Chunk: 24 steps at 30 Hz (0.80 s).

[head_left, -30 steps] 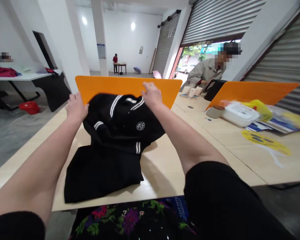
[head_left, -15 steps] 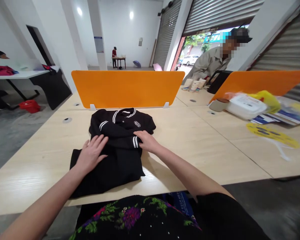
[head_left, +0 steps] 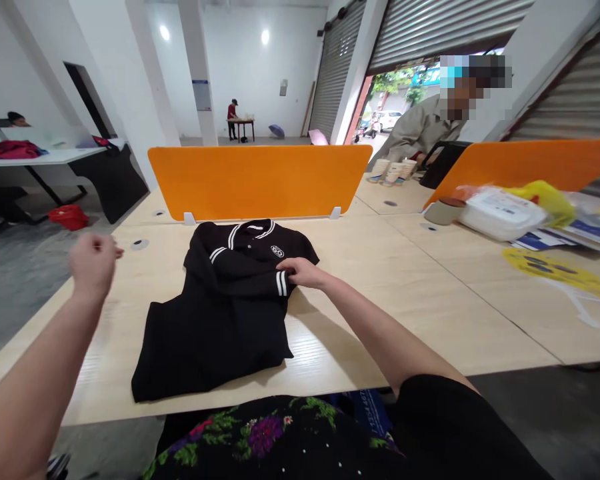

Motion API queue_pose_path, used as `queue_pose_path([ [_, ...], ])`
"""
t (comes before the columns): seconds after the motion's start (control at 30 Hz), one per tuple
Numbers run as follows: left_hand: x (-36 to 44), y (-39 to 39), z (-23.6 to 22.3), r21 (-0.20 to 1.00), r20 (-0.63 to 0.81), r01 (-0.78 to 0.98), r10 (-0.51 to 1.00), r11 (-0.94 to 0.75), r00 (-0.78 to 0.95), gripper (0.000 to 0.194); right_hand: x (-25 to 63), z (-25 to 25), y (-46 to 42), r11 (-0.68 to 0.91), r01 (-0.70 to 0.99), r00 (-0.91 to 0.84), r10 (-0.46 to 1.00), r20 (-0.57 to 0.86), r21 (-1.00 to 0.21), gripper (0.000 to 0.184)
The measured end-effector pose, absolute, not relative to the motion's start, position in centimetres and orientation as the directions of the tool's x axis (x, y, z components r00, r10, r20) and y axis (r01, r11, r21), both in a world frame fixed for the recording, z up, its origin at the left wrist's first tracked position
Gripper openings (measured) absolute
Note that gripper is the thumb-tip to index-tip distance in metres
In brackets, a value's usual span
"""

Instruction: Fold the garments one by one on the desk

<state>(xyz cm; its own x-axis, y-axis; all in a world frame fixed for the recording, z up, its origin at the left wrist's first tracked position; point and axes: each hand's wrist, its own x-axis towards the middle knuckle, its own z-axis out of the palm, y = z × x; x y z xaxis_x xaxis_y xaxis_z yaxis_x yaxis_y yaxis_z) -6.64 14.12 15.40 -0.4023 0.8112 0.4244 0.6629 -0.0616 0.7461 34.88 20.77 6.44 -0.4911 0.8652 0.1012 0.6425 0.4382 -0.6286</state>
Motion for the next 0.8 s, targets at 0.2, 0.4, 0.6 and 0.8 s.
queue_pose_path([
  [0.2, 3.6, 10.8, 7.8, 0.309, 0.174, 0.855, 0.908, -0.417, 0.381, 0.051, 32.8, 6.1, 19.7, 0.664, 0.530, -0.711, 0.687, 0.150, -0.528, 0.067],
  [0.4, 4.5, 14.0, 7.5, 0.492, 0.296, 0.828, 0.946, -0.270, 0.133, 0.031, 34.0, 7.8, 20.5, 0.661, 0.599, -0.678, 0.719, 0.152, -0.453, 0.053],
  [0.6, -0.3, 15.9, 14.3, 0.859, 0.390, 0.453, 0.877, -0.237, -0.282, 0.024, 37.3, 10.5, 21.8, 0.512, 0.651, -0.428, 0.857, 0.286, -0.561, 0.027],
  [0.8, 0.8, 15.2, 13.0, 0.871, 0.292, 0.446, 0.948, -0.207, -0.130, 0.033, 33.3, 8.0, 20.6, 0.582, 0.711, -0.535, 0.812, 0.235, -0.394, 0.053],
])
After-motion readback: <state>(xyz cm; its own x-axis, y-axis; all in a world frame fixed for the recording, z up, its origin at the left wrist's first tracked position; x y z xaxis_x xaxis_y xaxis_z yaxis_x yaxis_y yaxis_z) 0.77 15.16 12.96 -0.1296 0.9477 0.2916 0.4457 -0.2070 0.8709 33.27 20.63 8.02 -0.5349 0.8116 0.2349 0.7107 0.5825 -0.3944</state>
